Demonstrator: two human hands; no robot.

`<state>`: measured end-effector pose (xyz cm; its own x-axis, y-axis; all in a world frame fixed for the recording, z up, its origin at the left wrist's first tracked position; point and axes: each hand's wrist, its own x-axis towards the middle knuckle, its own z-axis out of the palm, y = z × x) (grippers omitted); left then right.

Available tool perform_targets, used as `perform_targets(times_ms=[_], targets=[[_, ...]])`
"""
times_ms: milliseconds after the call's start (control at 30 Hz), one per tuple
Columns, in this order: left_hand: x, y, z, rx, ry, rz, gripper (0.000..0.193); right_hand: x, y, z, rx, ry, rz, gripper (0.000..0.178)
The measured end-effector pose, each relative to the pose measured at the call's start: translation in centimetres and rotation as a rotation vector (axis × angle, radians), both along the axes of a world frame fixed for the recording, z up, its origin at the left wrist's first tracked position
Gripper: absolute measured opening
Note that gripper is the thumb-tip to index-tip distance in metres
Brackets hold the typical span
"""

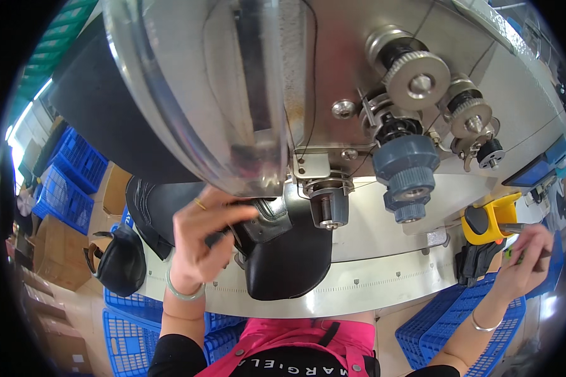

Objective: Stitching leather shoe components using an industrial sewing machine.

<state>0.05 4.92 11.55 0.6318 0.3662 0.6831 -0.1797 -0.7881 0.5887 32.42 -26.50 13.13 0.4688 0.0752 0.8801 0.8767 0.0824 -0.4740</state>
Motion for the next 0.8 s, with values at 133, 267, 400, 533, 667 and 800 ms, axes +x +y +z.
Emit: perform_targets(times_ms=[133, 267, 400, 533, 667, 800], targets=[[1.9, 0.8, 0.6, 0.149, 0.139, 0.454, 0.021, -4.4, 3.0, -1.3, -0.381, -0.135, 0.048, 0.008], [3.7, 2.0, 0.7, -0.010, 0.265, 0.189, 0.030, -7.9, 7.0, -1.4, -0.702, -0.066, 0.236, 0.007], [4.5, 2.3, -0.2, 0.098, 0.202, 0.270, 0.036, -10.3, 11.3, -2.1, -0.772, -0.047, 0.362, 0.012], [5.2, 3.8, -0.6, 0.068, 0.123, 0.199, 0.028, -12.3, 15.3, -3.3, -0.645, -0.020, 0.499, 0.022], [4.3, 4.0, -0.1, 0.037, 0.212, 0.159, 0.021, -13.5, 19.2, -4.2, -0.509, -0.114, 0.463, 0.029], [2.6, 0.6, -0.2, 0.610, 0.058, 0.721, 0.016, -13.9, 20.9, -4.7, -0.457, -0.113, 0.364, 0.033]])
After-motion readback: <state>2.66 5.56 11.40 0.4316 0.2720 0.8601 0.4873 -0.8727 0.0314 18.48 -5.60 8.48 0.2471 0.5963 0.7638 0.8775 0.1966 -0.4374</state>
